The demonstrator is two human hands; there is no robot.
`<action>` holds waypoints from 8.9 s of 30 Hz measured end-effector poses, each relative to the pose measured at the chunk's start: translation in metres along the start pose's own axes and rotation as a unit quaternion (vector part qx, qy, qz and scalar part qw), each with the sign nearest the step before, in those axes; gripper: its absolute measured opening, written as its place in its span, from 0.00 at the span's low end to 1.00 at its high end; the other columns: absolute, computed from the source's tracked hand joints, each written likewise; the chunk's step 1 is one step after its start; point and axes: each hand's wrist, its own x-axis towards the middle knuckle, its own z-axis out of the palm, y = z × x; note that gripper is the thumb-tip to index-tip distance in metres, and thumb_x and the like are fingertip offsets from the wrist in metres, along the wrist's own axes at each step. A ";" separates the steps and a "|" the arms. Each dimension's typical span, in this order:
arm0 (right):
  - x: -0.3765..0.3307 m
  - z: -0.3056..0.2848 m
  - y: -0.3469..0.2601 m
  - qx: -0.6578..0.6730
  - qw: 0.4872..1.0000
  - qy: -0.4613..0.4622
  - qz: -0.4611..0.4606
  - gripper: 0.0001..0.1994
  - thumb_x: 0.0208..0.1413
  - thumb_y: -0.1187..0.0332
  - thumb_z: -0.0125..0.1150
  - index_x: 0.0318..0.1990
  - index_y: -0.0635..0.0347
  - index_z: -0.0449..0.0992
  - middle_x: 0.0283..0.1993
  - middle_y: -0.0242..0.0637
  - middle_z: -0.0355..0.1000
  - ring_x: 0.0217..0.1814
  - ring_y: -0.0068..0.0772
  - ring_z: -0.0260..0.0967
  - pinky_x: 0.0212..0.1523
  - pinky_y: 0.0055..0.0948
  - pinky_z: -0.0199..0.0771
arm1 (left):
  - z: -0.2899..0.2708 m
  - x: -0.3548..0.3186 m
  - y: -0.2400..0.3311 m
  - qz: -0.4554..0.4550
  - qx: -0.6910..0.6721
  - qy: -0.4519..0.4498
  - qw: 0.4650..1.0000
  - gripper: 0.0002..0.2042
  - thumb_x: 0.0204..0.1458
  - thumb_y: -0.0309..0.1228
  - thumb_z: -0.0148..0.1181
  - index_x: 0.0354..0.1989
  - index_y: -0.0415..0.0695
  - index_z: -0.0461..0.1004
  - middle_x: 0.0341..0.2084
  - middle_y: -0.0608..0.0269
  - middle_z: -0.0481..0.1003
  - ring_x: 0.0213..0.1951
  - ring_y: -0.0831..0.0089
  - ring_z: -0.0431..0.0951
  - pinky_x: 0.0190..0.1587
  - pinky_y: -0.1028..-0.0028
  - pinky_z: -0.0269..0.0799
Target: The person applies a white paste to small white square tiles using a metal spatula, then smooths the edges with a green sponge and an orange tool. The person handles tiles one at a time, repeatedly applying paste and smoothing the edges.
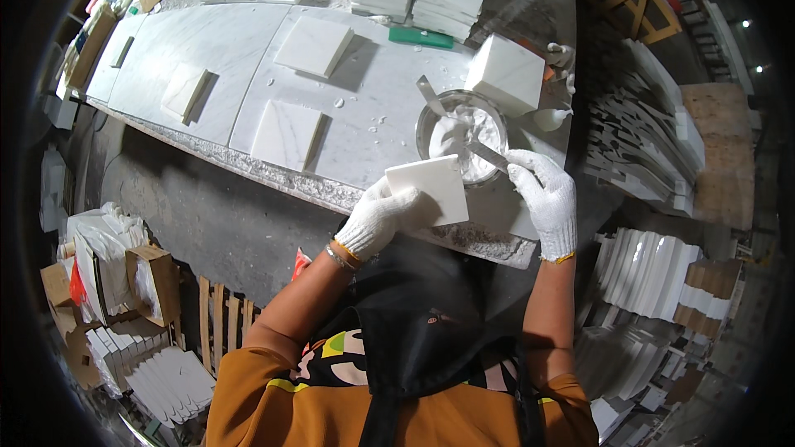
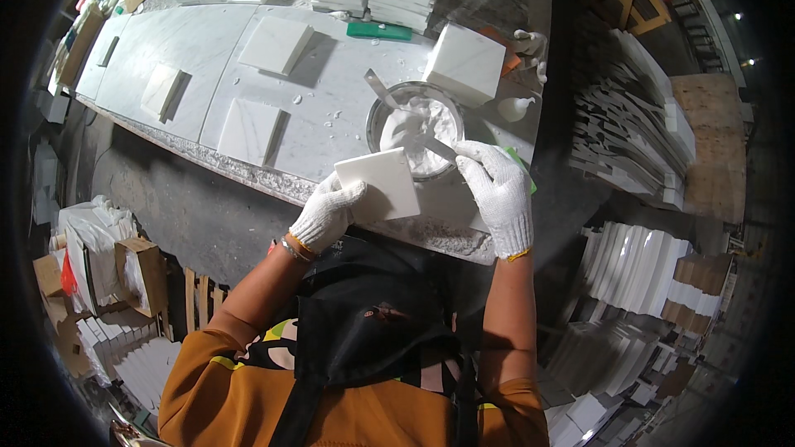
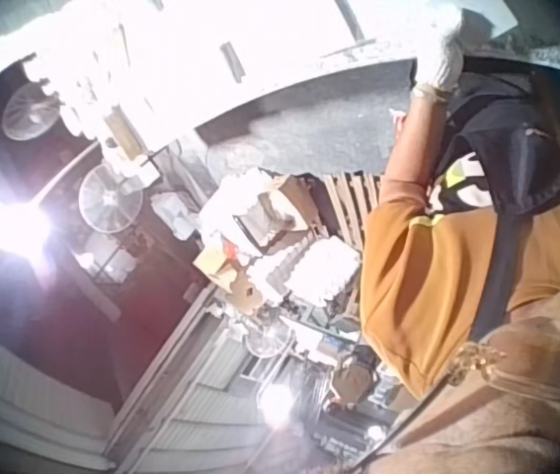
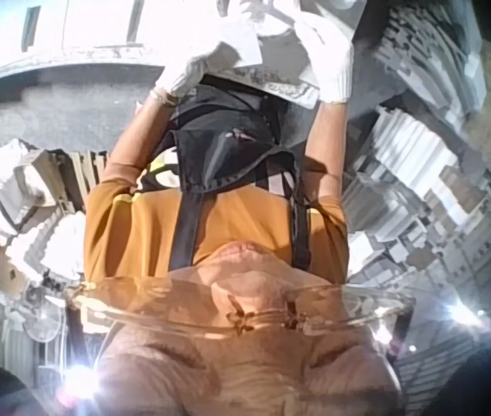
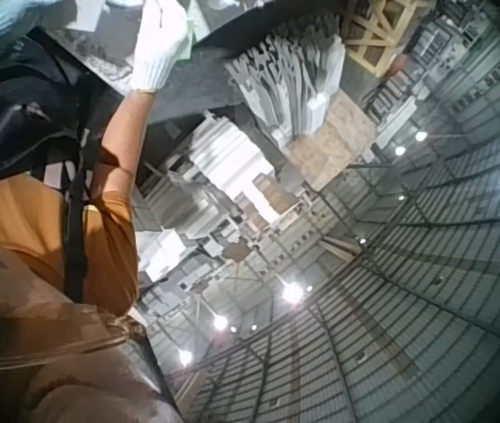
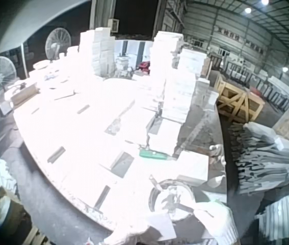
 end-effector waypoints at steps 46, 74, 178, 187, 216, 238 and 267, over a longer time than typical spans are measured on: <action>-0.003 -0.013 0.000 0.046 0.995 -0.087 0.004 0.14 0.47 0.70 0.71 0.43 0.62 0.81 0.39 0.38 0.78 0.41 0.28 0.74 0.45 0.28 0.72 | -0.006 0.002 -0.004 -0.011 -0.033 -0.008 0.999 0.26 0.55 0.32 0.64 0.59 0.35 0.65 0.47 0.58 0.75 0.48 0.71 0.76 0.52 0.68 0.74; 0.008 -0.006 -0.017 -0.088 0.990 -0.084 -0.073 0.13 0.44 0.65 0.72 0.39 0.58 0.83 0.33 0.41 0.78 0.32 0.39 0.75 0.35 0.31 0.73 | -0.009 0.001 -0.004 -0.011 -0.035 -0.019 0.999 0.26 0.54 0.32 0.64 0.60 0.36 0.65 0.49 0.58 0.74 0.50 0.70 0.75 0.54 0.68 0.72; -0.029 -0.013 0.027 -0.039 0.978 0.204 0.006 0.14 0.54 0.69 0.64 0.48 0.59 0.79 0.45 0.42 0.79 0.44 0.39 0.78 0.46 0.29 0.75 | 0.066 0.021 0.101 0.238 0.611 0.010 0.755 0.10 0.56 0.30 0.61 0.40 0.36 0.73 0.26 0.56 0.77 0.29 0.73 0.78 0.32 0.72 0.73; -0.079 -0.031 0.091 0.076 0.968 0.225 0.084 0.06 0.59 0.71 0.61 0.40 0.64 0.77 0.33 0.30 0.75 0.35 0.18 0.69 0.40 0.22 0.70 | 0.082 0.013 0.102 0.234 0.512 0.020 0.826 0.08 0.56 0.29 0.61 0.40 0.38 0.74 0.27 0.63 0.77 0.30 0.78 0.76 0.33 0.76 0.72; -0.175 -0.060 0.139 0.245 0.897 0.277 0.242 0.13 0.59 0.63 0.62 0.48 0.58 0.79 0.40 0.27 0.77 0.36 0.16 0.71 0.33 0.17 0.66 | 0.163 0.130 -0.067 0.236 0.691 -0.301 0.614 0.19 0.49 0.35 0.63 0.48 0.40 0.75 0.37 0.48 0.79 0.39 0.55 0.80 0.42 0.64 0.75; -0.153 -0.061 0.139 0.089 0.978 0.142 0.124 0.12 0.58 0.74 0.60 0.50 0.60 0.78 0.40 0.39 0.80 0.34 0.26 0.78 0.36 0.24 0.77 | 0.125 0.077 -0.083 0.297 0.760 -0.203 0.541 0.42 0.34 0.43 0.74 0.62 0.43 0.65 0.65 0.49 0.61 0.66 0.47 0.59 0.64 0.54 0.61; -0.151 -0.076 0.112 0.234 0.928 0.160 0.242 0.15 0.61 0.75 0.56 0.54 0.64 0.76 0.44 0.38 0.79 0.35 0.19 0.74 0.35 0.19 0.75 | 0.125 0.079 -0.080 0.272 0.761 -0.208 0.551 0.40 0.40 0.43 0.71 0.64 0.41 0.63 0.66 0.51 0.61 0.68 0.49 0.57 0.67 0.57 0.58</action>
